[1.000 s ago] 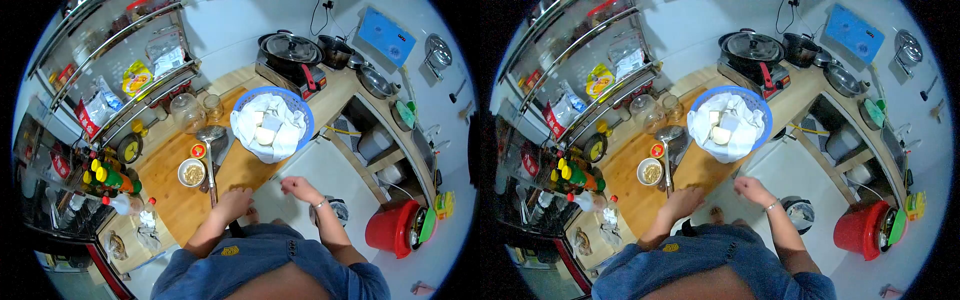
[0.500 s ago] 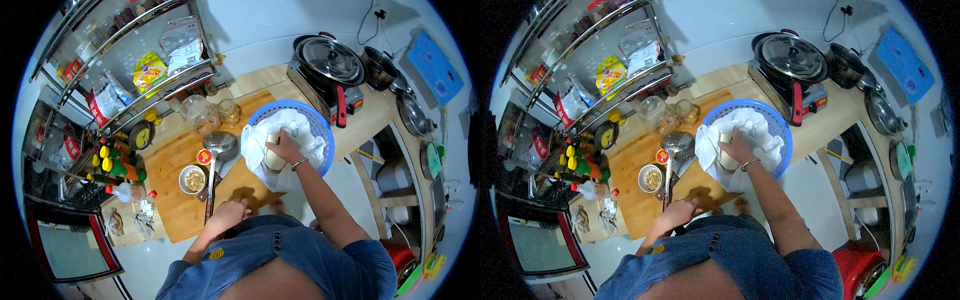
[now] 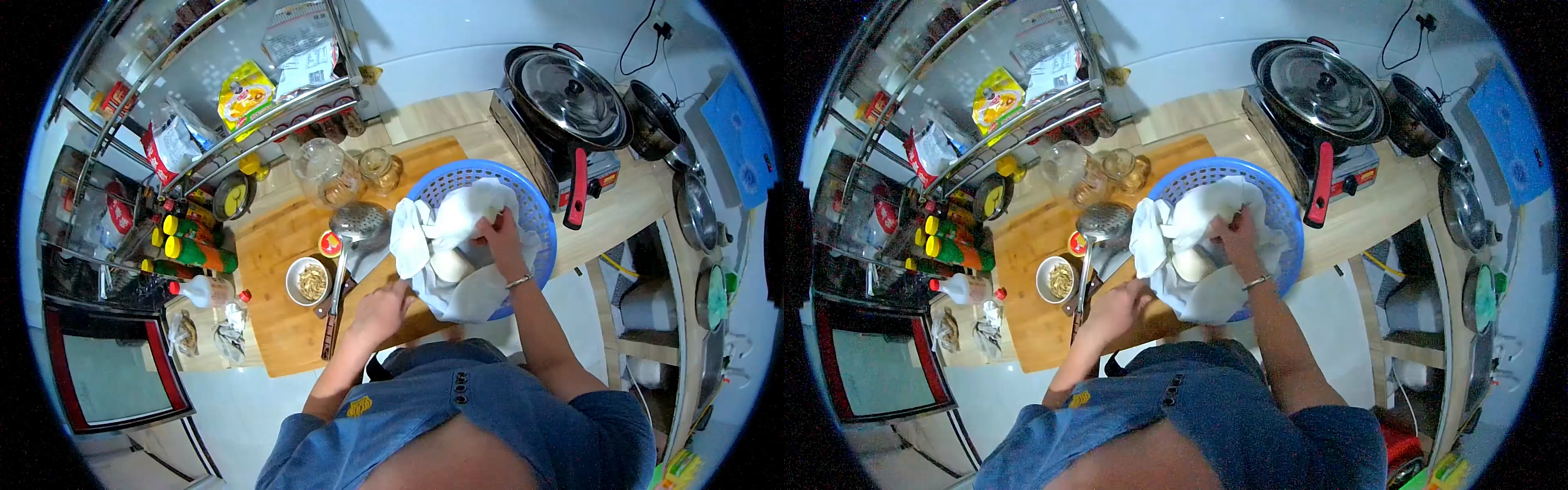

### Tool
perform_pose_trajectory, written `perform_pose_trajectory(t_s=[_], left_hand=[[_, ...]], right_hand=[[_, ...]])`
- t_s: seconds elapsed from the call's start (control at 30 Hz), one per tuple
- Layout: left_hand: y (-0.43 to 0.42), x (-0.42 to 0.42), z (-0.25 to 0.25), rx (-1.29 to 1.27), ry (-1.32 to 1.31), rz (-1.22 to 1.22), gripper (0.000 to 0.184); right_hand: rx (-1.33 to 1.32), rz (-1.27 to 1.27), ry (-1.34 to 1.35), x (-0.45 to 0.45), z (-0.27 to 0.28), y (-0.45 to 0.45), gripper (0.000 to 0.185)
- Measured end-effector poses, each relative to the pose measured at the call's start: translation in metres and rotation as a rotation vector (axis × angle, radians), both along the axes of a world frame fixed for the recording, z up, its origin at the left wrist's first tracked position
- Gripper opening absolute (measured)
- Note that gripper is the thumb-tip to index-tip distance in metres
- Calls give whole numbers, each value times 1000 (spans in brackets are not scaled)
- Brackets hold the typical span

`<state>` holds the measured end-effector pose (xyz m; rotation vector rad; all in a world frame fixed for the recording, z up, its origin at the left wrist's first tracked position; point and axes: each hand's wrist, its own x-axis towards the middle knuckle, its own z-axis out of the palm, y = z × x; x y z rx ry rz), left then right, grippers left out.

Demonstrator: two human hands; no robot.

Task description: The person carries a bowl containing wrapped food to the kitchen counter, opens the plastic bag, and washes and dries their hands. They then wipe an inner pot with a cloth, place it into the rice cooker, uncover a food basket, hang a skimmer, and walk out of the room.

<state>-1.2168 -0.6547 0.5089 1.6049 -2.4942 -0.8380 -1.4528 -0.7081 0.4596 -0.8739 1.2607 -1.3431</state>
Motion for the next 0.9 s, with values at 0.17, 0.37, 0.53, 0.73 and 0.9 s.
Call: perform_pose_trajectory(t_s=[0.17,0.37,0.53,0.73,0.9], left_hand=[[-13,-16,6,-106,58,163,33],[-32,-26,-3,-291,130,324,42],[-47,-25,-21,65,662,430,21],[-32,-55,0,389,1189,171,23],[-8,-74,-50,-83,365,-481,28]], right_hand=[[189,-147,11,-28,12,13,38],[354,-13,-52,-60,8,34,41],[201,186,843,-77,-30,26,43],[321,448,1022,-38,-29,34,39],[311,385,1226,-32,-10,44,32]])
